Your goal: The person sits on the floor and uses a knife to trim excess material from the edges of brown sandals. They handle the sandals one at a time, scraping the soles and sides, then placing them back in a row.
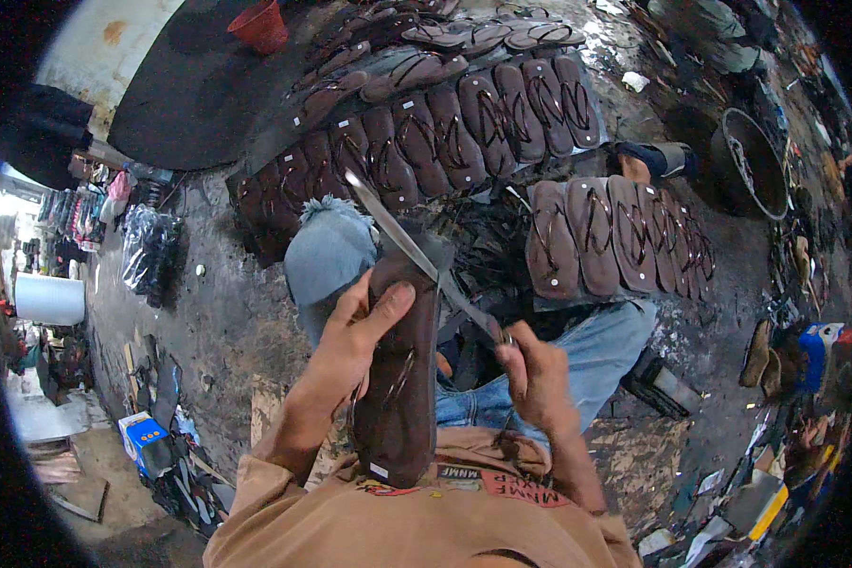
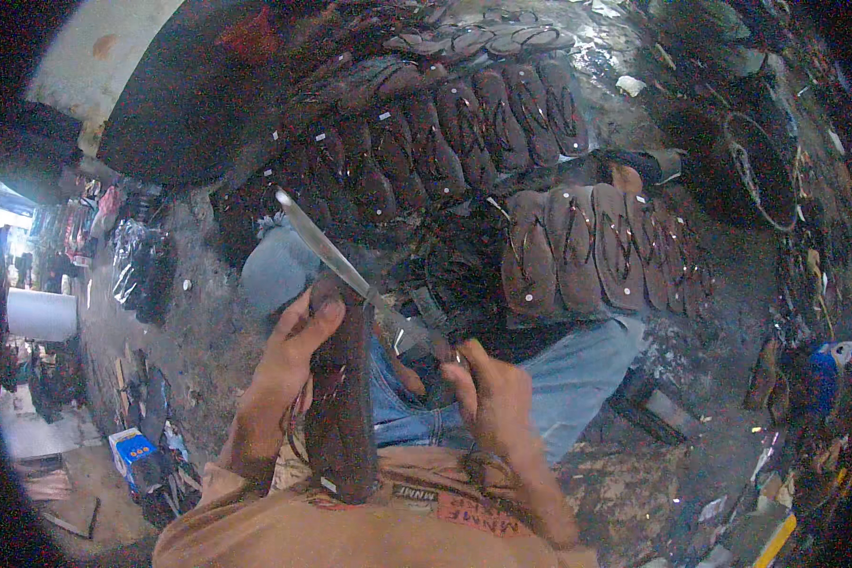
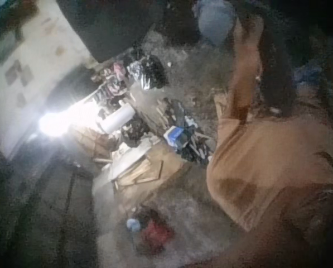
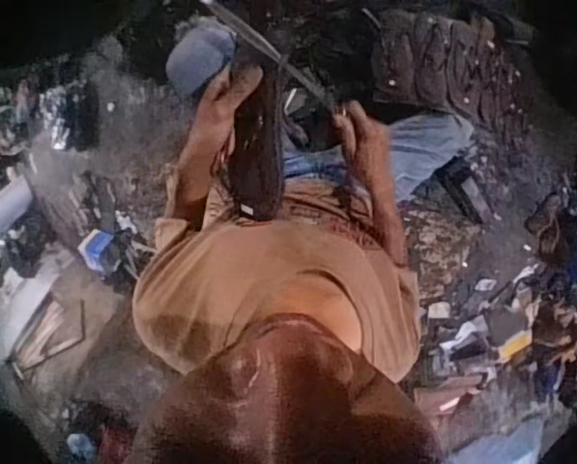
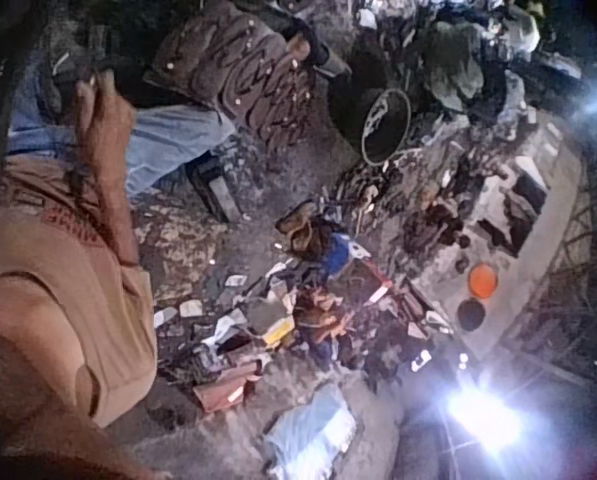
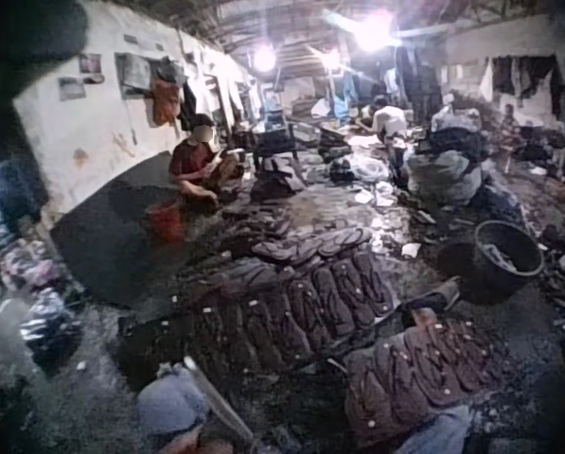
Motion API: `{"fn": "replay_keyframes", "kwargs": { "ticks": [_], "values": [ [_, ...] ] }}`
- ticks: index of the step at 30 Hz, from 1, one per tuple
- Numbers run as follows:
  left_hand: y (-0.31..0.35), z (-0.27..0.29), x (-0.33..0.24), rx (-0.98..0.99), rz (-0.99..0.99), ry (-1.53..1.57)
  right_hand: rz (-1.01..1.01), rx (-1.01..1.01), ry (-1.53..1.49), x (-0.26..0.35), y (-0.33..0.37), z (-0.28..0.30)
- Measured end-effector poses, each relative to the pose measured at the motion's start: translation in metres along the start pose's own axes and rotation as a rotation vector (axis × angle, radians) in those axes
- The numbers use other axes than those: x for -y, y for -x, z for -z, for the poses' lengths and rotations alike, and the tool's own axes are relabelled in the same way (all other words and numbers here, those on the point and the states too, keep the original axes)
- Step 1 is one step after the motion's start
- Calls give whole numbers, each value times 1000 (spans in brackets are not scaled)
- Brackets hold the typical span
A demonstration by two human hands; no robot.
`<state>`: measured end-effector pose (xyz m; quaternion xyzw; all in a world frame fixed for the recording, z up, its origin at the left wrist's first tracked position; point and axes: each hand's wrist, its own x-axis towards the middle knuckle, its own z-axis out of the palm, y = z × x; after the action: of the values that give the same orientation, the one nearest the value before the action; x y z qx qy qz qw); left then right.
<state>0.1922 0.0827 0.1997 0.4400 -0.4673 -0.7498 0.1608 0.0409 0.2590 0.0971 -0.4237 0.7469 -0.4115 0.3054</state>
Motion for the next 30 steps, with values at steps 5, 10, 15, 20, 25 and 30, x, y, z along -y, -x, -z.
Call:
{"fn": "replay_keyframes", "kwargs": {
  "ticks": [5, 10, 15, 20, 25, 30],
  "values": [
    [2, 6, 4, -80, 8, -77, 113, 314, 165, 36, -63, 43],
    [-6, 12, 7, 29, 14, -125, 282, 399, 243, 59, -114, 60],
    [-7, 13, -10, 251, 138, 73, 213, 390, 113, 75, -100, 79],
    [-27, -38, 33, -80, -242, 250, 160, -266, -457, 49, -70, 38],
    [-102, -95, 16, -115, -303, 674, 115, -386, -411, 16, -81, 20],
    [-81, -74, 14, 110, -181, 854, 33, -456, -50, -26, 24, -18]
  ]
}}
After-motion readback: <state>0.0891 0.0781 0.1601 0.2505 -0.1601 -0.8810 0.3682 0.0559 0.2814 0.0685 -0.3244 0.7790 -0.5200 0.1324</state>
